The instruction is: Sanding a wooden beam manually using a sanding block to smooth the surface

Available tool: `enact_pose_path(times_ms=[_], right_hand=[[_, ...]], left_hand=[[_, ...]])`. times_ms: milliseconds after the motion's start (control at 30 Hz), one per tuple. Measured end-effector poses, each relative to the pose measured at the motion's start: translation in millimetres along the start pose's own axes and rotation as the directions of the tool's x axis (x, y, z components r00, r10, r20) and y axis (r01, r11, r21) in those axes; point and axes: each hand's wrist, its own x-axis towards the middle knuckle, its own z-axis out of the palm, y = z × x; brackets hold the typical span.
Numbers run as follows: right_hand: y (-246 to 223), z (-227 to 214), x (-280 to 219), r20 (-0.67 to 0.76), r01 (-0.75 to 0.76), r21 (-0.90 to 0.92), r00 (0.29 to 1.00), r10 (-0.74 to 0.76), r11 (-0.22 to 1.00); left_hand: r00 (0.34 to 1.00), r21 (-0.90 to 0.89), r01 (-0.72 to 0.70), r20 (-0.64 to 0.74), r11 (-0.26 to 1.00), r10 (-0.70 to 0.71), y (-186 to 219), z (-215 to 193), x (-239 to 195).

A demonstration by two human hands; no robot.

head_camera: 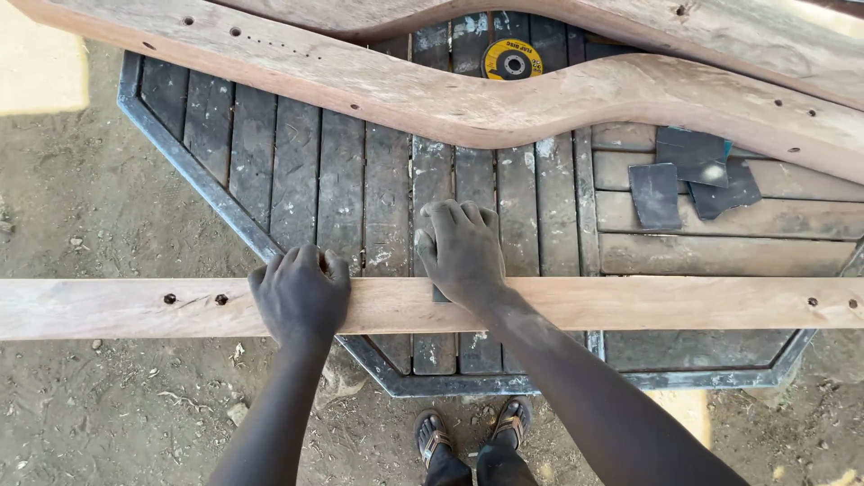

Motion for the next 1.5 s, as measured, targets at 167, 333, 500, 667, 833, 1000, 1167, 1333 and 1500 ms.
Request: enact_pose_path(times_ms=[167, 333, 500, 667, 833, 1000, 1167, 1333, 1500], right_hand=[[-5, -20, -11, -0.046, -0.287, 0.295, 0.948, 0.314, 0.911], [13, -114, -78, 0.211, -0.552, 0.630, 0.799, 0.564, 0.546], [74, -109, -222, 0.458, -0.686, 0.719, 0.586, 0.669, 0.108], [60, -141, -302, 0.637, -0.800, 0.556, 0.234, 0.734, -0.227], [39, -103, -335, 0.674, -0.721, 0.615, 0.272, 0.687, -0.318], [-8, -135, -284, 0.741, -0.778, 0.568, 0.344, 0.576, -0.267], [-19, -169, -255, 0.723, -0.797, 0.595, 0.478, 0.499, -0.098], [2, -186, -276, 0.754, -0.644, 0.646, 0.453, 0.475, -0.410], [37, -186, -323, 0.634, -0.742, 0.649, 0.405, 0.658, -0.168]], left_hand=[[1.000, 0.037, -0.009, -0.026, 0.999, 0.010, 4, -9, -2], [0.999, 0.037, -0.014, -0.047, 0.999, 0.016, 5, -11, -4], [0.978, 0.096, 0.015, 0.207, 0.995, -0.034, 15, -14, 1], [0.974, 0.090, 0.098, 0.196, 0.991, -0.114, 56, -7, -16], [0.948, 0.020, -0.022, 0.317, 1.000, 0.014, 133, -5, -55], [0.975, -0.041, -0.152, 0.158, 0.988, 0.156, 162, 8, -75], [0.971, -0.015, -0.168, 0.173, 0.986, 0.168, 163, 7, -75], [0.973, -0.017, -0.099, 0.208, 0.995, 0.100, 169, 10, -70], [0.960, 0.040, 0.077, 0.267, 0.996, -0.085, 182, 20, -58]])
